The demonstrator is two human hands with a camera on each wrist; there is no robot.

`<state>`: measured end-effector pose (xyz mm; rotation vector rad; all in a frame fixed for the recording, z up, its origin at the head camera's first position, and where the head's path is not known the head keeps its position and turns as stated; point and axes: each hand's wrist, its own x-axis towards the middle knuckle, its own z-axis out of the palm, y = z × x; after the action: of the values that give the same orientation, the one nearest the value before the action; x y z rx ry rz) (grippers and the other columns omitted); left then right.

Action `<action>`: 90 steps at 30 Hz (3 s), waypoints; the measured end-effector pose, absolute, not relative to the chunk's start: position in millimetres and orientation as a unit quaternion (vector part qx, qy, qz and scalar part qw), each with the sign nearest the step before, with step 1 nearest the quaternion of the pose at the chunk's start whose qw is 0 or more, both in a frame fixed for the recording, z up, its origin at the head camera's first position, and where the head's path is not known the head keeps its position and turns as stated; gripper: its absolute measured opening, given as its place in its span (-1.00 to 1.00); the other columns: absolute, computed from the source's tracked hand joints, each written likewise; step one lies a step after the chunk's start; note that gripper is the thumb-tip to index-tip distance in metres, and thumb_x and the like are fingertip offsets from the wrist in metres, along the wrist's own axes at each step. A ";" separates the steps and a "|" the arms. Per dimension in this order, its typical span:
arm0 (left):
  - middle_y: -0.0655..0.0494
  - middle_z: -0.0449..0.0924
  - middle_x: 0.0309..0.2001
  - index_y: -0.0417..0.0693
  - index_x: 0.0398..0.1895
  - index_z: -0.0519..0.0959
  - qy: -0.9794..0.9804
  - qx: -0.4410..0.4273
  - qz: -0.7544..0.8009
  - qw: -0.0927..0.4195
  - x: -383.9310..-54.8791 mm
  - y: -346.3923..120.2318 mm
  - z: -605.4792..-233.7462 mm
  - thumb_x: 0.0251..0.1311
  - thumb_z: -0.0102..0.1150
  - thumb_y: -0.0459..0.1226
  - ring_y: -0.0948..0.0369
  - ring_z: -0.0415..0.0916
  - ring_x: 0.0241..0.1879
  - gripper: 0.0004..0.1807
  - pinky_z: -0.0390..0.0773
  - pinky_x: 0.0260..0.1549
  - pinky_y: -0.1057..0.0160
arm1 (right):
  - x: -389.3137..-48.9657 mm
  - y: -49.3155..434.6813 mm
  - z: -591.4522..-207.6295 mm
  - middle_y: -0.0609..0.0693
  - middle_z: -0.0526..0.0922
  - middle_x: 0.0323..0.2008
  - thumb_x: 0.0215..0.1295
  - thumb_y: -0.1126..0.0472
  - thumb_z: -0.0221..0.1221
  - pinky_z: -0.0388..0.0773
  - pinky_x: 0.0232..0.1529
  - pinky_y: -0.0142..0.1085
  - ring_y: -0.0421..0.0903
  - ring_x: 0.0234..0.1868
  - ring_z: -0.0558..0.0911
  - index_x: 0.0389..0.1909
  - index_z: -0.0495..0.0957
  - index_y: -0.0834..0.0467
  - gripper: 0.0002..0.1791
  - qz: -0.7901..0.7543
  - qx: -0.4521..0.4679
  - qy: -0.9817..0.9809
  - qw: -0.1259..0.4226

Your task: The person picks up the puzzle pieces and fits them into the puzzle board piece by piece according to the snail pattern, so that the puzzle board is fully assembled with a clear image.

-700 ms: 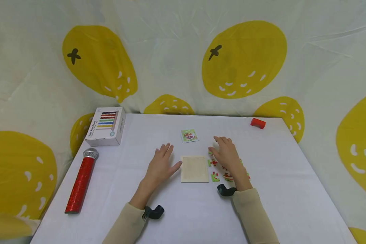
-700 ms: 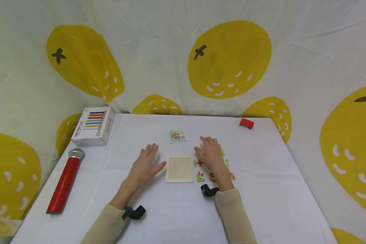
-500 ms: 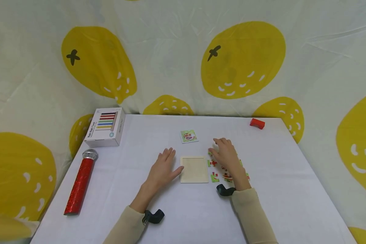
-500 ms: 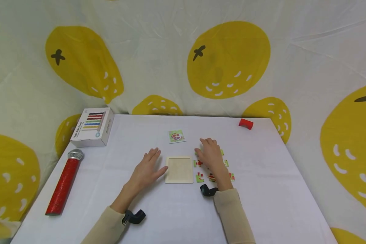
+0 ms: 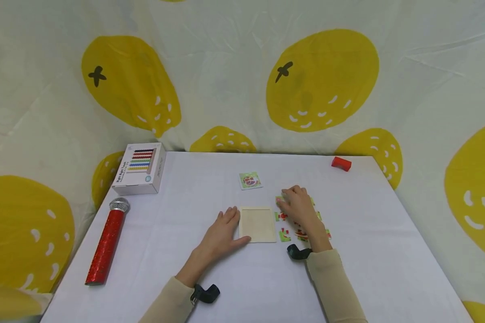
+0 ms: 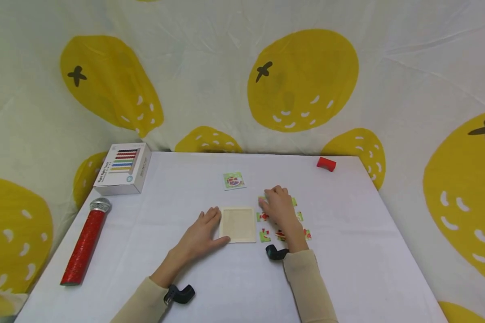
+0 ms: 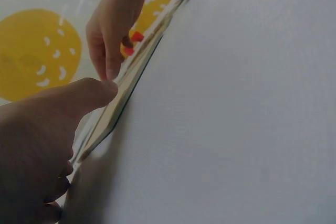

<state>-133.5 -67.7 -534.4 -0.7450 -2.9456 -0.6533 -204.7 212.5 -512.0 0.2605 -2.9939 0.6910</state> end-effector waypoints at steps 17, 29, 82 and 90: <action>-0.13 0.33 0.47 -0.27 0.41 0.37 -0.950 -0.261 -0.166 0.033 -133.4 -67.8 -538.0 0.14 0.24 0.28 0.00 0.25 0.49 -0.02 0.21 0.52 -0.07 | -208.3 212.0 -517.6 0.26 0.53 0.06 0.27 0.05 0.34 0.44 0.19 0.13 0.25 0.14 0.42 0.09 0.61 0.29 -0.51 0.224 0.084 -0.971 0.014; -0.13 0.38 0.44 -0.26 0.38 0.41 -0.949 -0.268 -0.160 0.050 -133.2 -68.3 -540.8 0.12 0.27 0.27 0.01 0.32 0.46 -0.04 0.26 0.49 -0.06 | -205.4 208.8 -512.4 0.12 0.63 -0.17 0.30 0.11 0.32 0.53 -0.10 -0.07 0.05 -0.16 0.53 0.10 0.56 0.24 -0.57 0.286 0.059 -0.956 -0.004; -0.08 0.32 0.48 -0.22 0.44 0.36 -0.952 -0.261 -0.154 0.036 -135.3 -68.4 -544.4 0.19 0.14 0.32 0.05 0.24 0.50 -0.03 0.18 0.53 -0.05 | -180.8 131.1 -516.2 -0.12 0.62 -0.40 0.34 0.12 0.29 0.47 -0.33 -0.39 -0.24 -0.40 0.52 -0.05 0.59 0.11 -0.76 0.379 0.133 -0.914 -0.050; -0.08 0.32 0.48 -0.23 0.43 0.36 -0.951 -0.263 -0.157 0.039 -135.0 -69.0 -542.6 0.20 0.15 0.31 0.05 0.25 0.50 -0.04 0.19 0.53 -0.05 | -180.0 133.4 -515.9 -0.13 0.54 -0.41 0.24 0.21 0.36 0.40 -0.36 -0.42 -0.24 -0.39 0.45 -0.07 0.65 0.14 -0.75 0.346 0.183 -0.919 -0.051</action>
<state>-135.0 -69.0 -542.6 -0.8064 -2.9155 -0.4826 -180.0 133.4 -515.9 0.5955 -2.9849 1.1239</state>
